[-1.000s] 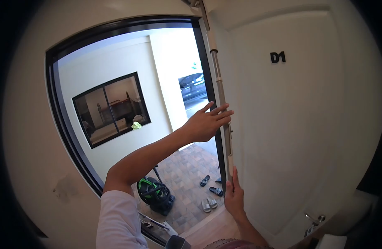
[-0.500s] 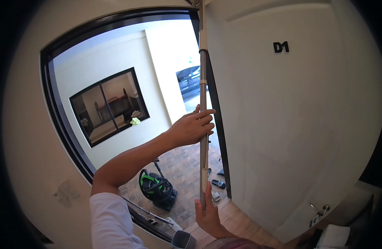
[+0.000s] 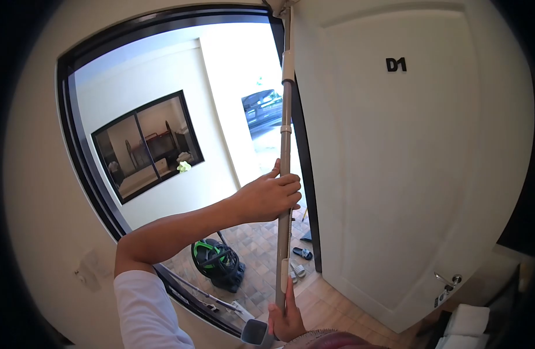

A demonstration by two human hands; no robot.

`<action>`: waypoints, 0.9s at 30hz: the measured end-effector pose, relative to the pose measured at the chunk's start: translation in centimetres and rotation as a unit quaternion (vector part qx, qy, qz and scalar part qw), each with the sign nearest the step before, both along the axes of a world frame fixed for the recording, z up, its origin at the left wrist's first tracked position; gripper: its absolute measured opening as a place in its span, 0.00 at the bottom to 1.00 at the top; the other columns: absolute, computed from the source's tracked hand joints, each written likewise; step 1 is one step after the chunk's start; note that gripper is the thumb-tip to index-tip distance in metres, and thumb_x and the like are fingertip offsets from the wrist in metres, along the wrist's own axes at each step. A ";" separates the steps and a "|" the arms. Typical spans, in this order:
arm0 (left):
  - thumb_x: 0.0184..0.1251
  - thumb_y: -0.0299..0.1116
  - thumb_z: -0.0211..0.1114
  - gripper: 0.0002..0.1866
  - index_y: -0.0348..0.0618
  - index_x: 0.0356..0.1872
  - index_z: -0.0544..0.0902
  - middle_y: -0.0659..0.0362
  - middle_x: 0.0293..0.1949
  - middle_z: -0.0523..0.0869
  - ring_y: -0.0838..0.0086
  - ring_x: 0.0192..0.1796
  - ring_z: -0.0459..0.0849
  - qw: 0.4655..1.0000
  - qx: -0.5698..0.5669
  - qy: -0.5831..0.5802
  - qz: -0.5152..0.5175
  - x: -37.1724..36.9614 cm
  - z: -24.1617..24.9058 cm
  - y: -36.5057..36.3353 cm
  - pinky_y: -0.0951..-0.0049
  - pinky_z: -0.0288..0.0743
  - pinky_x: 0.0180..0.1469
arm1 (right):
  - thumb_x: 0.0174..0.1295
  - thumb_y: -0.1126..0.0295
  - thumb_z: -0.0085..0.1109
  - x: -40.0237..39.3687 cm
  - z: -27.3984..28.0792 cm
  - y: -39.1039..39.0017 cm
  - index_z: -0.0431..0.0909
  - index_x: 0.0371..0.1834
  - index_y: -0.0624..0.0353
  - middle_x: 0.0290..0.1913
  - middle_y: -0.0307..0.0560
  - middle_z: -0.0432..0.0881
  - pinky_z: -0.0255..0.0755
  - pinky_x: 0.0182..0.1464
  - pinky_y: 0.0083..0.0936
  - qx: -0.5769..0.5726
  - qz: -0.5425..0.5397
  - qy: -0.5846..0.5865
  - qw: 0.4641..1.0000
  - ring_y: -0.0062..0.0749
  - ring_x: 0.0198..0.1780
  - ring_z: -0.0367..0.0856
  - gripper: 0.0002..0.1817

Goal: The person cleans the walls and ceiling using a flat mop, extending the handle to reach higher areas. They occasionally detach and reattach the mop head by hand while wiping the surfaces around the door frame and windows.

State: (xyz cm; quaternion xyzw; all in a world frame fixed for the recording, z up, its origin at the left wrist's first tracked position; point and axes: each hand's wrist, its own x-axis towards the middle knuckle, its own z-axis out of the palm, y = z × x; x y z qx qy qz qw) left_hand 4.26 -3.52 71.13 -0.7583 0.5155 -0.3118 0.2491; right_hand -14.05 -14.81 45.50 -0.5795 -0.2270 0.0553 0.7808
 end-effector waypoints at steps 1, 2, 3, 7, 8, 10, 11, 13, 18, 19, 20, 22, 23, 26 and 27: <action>0.74 0.44 0.65 0.13 0.44 0.40 0.84 0.59 0.42 0.82 0.67 0.63 0.79 1.000 -0.003 -0.005 -0.006 -0.1 -0.2 0.2 0.40 0.68 0.75 | 0.77 0.74 0.45 -0.3 0.1 0.2 0.20 0.86 0.48 0.29 0.40 0.75 0.71 0.22 0.22 0.010 0.006 0.010 1.000 0.20 0.19 0.73 0.47; 0.74 0.43 0.65 0.13 0.44 0.39 0.84 0.59 0.42 0.82 0.67 0.63 0.80 1.000 -0.005 -0.007 -0.012 -0.3 -0.5 0.4 0.39 0.68 0.75 | 0.77 0.74 0.45 -0.7 0.3 0.3 0.20 0.86 0.48 0.29 0.40 0.75 0.71 0.22 0.22 0.007 0.005 0.013 1.000 0.20 0.19 0.73 0.47; 0.74 0.43 0.65 0.13 0.44 0.39 0.84 0.59 0.42 0.82 0.67 0.63 0.80 1.000 -0.008 -0.003 -0.013 -0.3 -0.6 0.7 0.39 0.68 0.75 | 0.76 0.76 0.45 -1.0 0.6 0.4 0.20 0.86 0.47 0.31 0.41 0.75 0.71 0.22 0.22 0.002 0.012 0.009 1.000 0.19 0.20 0.74 0.47; 0.70 0.37 0.69 0.08 0.44 0.37 0.82 0.57 0.46 0.82 0.63 0.66 0.79 0.997 0.007 0.061 0.047 -0.2 3.7 1.4 0.41 0.66 0.76 | 0.75 0.76 0.47 -0.1 3.9 1.8 0.19 0.86 0.46 0.30 0.44 0.79 0.75 0.23 0.26 0.030 0.023 -0.035 0.999 0.23 0.19 0.76 0.50; 0.68 0.35 0.71 0.08 0.44 0.38 0.82 0.55 0.50 0.83 0.61 0.71 0.77 0.993 0.006 0.091 0.079 -0.4 5.4 1.4 0.43 0.65 0.78 | 0.75 0.76 0.47 0.1 5.4 2.1 0.19 0.86 0.46 0.30 0.44 0.79 0.75 0.23 0.26 0.028 0.022 -0.035 0.999 0.23 0.19 0.76 0.50; 0.66 0.29 0.73 0.06 0.45 0.37 0.82 0.56 0.52 0.83 0.61 0.76 0.72 0.999 -0.009 0.026 0.047 0.4 8.3 1.7 0.40 0.58 0.82 | 0.73 0.79 0.44 0.9 9.1 2.5 0.20 0.86 0.44 0.32 0.45 0.79 0.75 0.21 0.24 0.048 0.003 -0.061 0.997 0.22 0.19 0.75 0.50; 0.64 0.27 0.73 0.07 0.45 0.36 0.82 0.57 0.54 0.83 0.62 0.80 0.66 0.999 -0.017 0.019 0.039 1.0 9.8 1.8 0.39 0.52 0.84 | 0.73 0.79 0.44 1.6 10.8 2.5 0.20 0.86 0.44 0.32 0.45 0.79 0.75 0.21 0.24 0.047 0.003 -0.063 0.997 0.22 0.19 0.75 0.50; 0.62 0.24 0.74 0.10 0.47 0.41 0.83 0.58 0.57 0.83 0.64 0.82 0.61 0.997 -0.006 -0.017 0.078 2.0 12.8 1.5 0.45 0.58 0.83 | 0.71 0.81 0.43 3.2 13.8 2.6 0.21 0.86 0.42 0.32 0.44 0.77 0.76 0.19 0.22 0.073 -0.003 -0.093 0.993 0.21 0.18 0.73 0.51; 0.64 0.23 0.72 0.12 0.49 0.46 0.84 0.62 0.63 0.82 0.67 0.83 0.58 0.992 -0.049 -0.064 0.094 3.6 17.3 0.1 0.55 0.74 0.75 | 0.70 0.80 0.43 6.9 19.1 1.6 0.21 0.86 0.43 0.30 0.44 0.75 0.77 0.18 0.23 0.062 -0.019 -0.135 0.989 0.21 0.18 0.73 0.50; 0.63 0.23 0.74 0.13 0.50 0.47 0.84 0.63 0.66 0.81 0.67 0.83 0.60 0.990 -0.061 -0.081 0.097 4.3 18.1 -0.2 0.57 0.74 0.76 | 0.70 0.79 0.42 7.4 20.0 1.2 0.21 0.86 0.43 0.30 0.44 0.75 0.76 0.17 0.23 0.062 -0.024 -0.139 0.988 0.21 0.18 0.73 0.50; 0.61 0.23 0.75 0.15 0.50 0.47 0.85 0.64 0.69 0.80 0.67 0.82 0.62 0.988 -0.073 -0.099 0.099 4.3 18.7 -0.7 0.60 0.73 0.77 | 0.70 0.79 0.42 8.0 20.8 0.7 0.21 0.86 0.43 0.30 0.44 0.75 0.76 0.17 0.23 0.063 -0.028 -0.143 0.987 0.21 0.18 0.73 0.50; 0.59 0.23 0.76 0.18 0.50 0.49 0.85 0.65 0.70 0.79 0.68 0.82 0.63 0.986 -0.087 -0.110 0.085 4.6 19.8 -1.7 0.60 0.75 0.75 | 0.70 0.79 0.42 9.3 22.5 -0.3 0.20 0.86 0.44 0.27 0.43 0.74 0.76 0.16 0.24 0.080 -0.017 -0.183 0.980 0.22 0.16 0.72 0.50; 0.57 0.23 0.77 0.20 0.50 0.51 0.84 0.65 0.70 0.78 0.67 0.82 0.63 0.984 -0.096 -0.114 0.096 5.5 20.5 -2.2 0.59 0.77 0.74 | 0.68 0.80 0.43 9.5 23.5 -0.7 0.21 0.86 0.46 0.23 0.41 0.72 0.75 0.15 0.25 0.086 -0.029 -0.176 0.980 0.22 0.15 0.71 0.51; 0.57 0.30 0.80 0.22 0.49 0.53 0.82 0.64 0.70 0.79 0.63 0.81 0.64 0.978 -0.069 -0.163 0.112 7.0 23.4 -3.8 0.56 0.82 0.69 | 0.68 0.80 0.44 11.8 25.7 -2.4 0.22 0.86 0.48 0.21 0.40 0.72 0.74 0.14 0.24 0.109 -0.008 -0.212 0.971 0.22 0.15 0.71 0.51; 0.60 0.34 0.79 0.21 0.48 0.53 0.81 0.63 0.70 0.79 0.61 0.81 0.65 0.975 -0.083 -0.173 0.114 7.1 24.2 -4.4 0.55 0.82 0.68 | 0.68 0.79 0.44 12.3 26.7 -3.0 0.22 0.86 0.49 0.21 0.40 0.72 0.75 0.15 0.25 0.118 0.002 -0.214 0.970 0.23 0.15 0.71 0.50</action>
